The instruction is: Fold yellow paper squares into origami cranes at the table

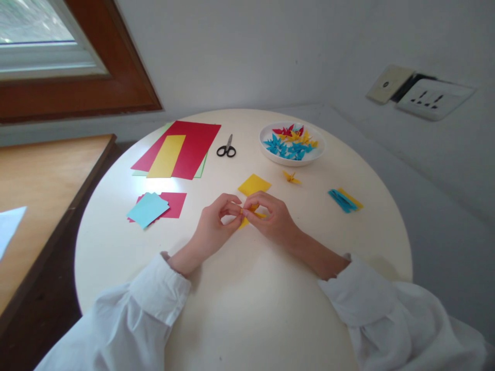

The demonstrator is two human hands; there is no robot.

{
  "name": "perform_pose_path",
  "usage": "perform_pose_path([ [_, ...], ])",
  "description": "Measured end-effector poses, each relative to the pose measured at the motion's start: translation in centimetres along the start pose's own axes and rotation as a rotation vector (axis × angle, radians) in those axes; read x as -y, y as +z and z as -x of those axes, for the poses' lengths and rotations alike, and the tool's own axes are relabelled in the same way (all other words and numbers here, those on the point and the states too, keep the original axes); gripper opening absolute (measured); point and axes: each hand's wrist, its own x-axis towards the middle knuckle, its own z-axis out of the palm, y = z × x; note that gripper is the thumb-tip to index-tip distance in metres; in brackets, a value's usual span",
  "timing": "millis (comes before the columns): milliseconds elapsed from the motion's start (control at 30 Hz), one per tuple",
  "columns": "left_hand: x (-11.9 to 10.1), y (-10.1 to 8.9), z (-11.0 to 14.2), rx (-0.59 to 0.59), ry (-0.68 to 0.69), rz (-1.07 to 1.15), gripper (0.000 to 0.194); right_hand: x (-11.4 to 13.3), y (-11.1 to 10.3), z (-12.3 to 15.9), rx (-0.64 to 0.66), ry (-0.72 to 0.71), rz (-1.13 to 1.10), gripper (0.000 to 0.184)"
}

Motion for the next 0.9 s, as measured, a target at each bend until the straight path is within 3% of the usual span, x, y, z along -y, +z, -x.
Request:
perform_pose_path([
  [300, 0.05, -0.09, -0.17, -0.032, -0.034, 0.051, 0.013, -0.09, -0.10, -0.04, 0.049, 0.225, -0.078, 0.005],
  [900, 0.00, -0.12, -0.48, -0.033, -0.140, 0.137, 0.017, 0.04, -0.27, -0.20, 0.042, 0.202, -0.092, 0.008],
])
